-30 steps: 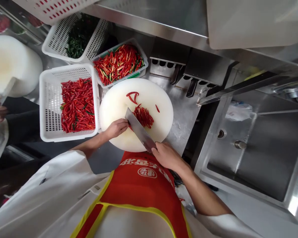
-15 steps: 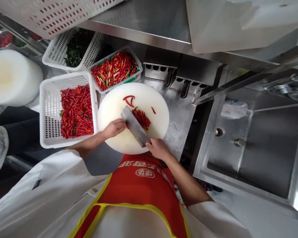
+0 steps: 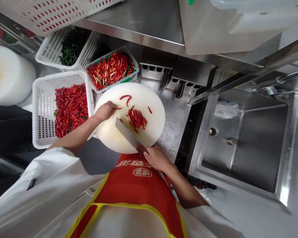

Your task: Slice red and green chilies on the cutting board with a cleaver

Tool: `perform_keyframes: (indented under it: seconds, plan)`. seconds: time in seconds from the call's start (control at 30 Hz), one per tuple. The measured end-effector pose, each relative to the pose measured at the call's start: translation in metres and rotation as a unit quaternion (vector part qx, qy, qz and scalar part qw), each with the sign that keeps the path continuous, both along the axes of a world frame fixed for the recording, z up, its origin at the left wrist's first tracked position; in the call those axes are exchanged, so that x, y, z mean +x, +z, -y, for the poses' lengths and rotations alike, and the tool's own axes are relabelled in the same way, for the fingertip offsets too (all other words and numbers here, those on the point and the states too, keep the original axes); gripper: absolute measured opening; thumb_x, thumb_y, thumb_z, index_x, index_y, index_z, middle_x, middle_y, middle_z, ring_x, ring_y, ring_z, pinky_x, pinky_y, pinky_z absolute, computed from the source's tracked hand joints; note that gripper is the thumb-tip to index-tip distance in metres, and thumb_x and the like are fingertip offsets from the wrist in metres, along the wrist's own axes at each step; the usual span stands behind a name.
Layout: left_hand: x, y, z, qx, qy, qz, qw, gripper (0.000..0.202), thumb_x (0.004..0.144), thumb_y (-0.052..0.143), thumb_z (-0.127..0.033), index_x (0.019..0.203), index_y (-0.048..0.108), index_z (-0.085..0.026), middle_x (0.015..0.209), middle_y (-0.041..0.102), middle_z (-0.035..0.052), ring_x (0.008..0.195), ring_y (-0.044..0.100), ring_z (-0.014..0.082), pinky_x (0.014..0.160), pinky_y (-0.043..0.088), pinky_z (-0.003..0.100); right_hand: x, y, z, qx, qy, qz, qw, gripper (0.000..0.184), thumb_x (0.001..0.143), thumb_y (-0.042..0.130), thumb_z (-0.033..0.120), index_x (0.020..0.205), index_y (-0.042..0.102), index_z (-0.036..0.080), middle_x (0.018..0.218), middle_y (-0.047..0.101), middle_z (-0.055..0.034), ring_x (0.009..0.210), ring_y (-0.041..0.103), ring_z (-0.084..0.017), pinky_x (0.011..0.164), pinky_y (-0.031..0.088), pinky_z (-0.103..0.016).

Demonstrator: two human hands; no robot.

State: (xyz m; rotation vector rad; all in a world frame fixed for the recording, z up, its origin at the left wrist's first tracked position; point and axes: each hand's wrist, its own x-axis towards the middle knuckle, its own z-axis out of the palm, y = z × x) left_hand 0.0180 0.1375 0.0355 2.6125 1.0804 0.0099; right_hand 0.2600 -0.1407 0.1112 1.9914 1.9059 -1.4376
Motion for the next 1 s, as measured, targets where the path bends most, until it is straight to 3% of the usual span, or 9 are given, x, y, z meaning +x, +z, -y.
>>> perform_keyframes:
  seconds: [0.1,0.17,0.33,0.53,0.7,0.8,0.9,1.0]
  plan:
    - [-0.028,0.004,0.027,-0.005,0.017,0.009,1.000,0.024,0.093,0.049,-0.028,0.103,0.068,-0.019,0.095,0.058,0.0080,0.079,0.062,0.0198,0.074,0.053,0.031,0.005,-0.006,-0.003,0.008,-0.043,0.001,0.999,0.025,0.098,0.043,0.025,0.078,0.056,0.018,0.075,0.067,-0.0062,0.075,0.063,-0.019,0.064,0.031,-0.027]
    - [-0.035,0.004,0.051,-0.022,-0.012,0.034,0.999,0.026,0.096,0.046,-0.030,0.107,0.066,-0.019,0.100,0.058,0.0086,0.084,0.063,0.0199,0.078,0.054,0.031,0.009,-0.007,-0.006,0.005,-0.063,0.009,0.998,0.025,0.099,0.042,0.025,0.079,0.055,0.018,0.070,0.065,-0.0051,0.070,0.062,-0.018,0.063,0.031,-0.027]
    - [-0.020,-0.003,0.096,-0.072,-0.102,0.107,0.986,0.027,0.100,0.039,-0.027,0.105,0.064,-0.017,0.105,0.061,0.0100,0.098,0.062,0.0204,0.087,0.054,0.033,0.016,0.005,-0.013,0.008,-0.041,0.032,0.999,0.025,0.098,0.043,0.028,0.078,0.055,0.019,0.071,0.065,-0.0057,0.070,0.062,-0.020,0.063,0.031,-0.028]
    - [-0.016,-0.014,0.101,-0.060,-0.120,0.155,0.979,0.028,0.100,0.039,-0.026,0.102,0.066,-0.017,0.109,0.064,0.0113,0.104,0.061,0.0223,0.091,0.054,0.039,0.024,0.027,-0.027,-0.003,0.015,0.008,1.000,0.022,0.096,0.044,0.026,0.080,0.058,0.019,0.081,0.069,-0.0076,0.080,0.064,-0.020,0.064,0.032,-0.027]
    - [-0.020,-0.021,0.105,-0.032,-0.105,0.164,0.980,0.027,0.101,0.039,-0.026,0.104,0.064,-0.017,0.109,0.065,0.0108,0.100,0.061,0.0210,0.089,0.055,0.038,0.036,0.037,-0.041,-0.058,0.032,0.009,0.998,0.024,0.095,0.044,0.026,0.081,0.062,0.019,0.061,0.062,-0.0026,0.068,0.062,-0.019,0.061,0.033,-0.026]
    - [-0.020,-0.024,0.104,-0.034,-0.109,0.173,0.978,0.026,0.100,0.040,-0.026,0.105,0.064,-0.017,0.109,0.065,0.0108,0.100,0.061,0.0207,0.088,0.055,0.037,0.032,0.028,-0.049,-0.044,0.052,0.007,0.998,0.022,0.094,0.045,0.024,0.083,0.063,0.018,0.067,0.065,-0.0036,0.073,0.064,-0.020,0.063,0.036,-0.025]
    - [-0.019,-0.025,0.101,-0.044,-0.122,0.171,0.977,0.027,0.100,0.040,-0.026,0.105,0.064,-0.018,0.109,0.065,0.0110,0.102,0.061,0.0207,0.090,0.054,0.037,0.015,0.006,-0.062,-0.004,0.066,0.034,0.997,0.022,0.095,0.045,0.024,0.084,0.063,0.016,0.082,0.070,-0.0093,0.083,0.064,-0.022,0.067,0.036,-0.026]
    - [-0.020,-0.024,0.102,-0.050,-0.133,0.173,0.975,0.027,0.100,0.039,-0.027,0.105,0.064,-0.018,0.109,0.065,0.0106,0.103,0.061,0.0199,0.091,0.054,0.036,-0.006,-0.017,-0.080,0.021,0.053,0.063,0.996,0.024,0.096,0.046,0.027,0.083,0.062,0.015,0.084,0.070,-0.0130,0.082,0.064,-0.023,0.066,0.036,-0.027]
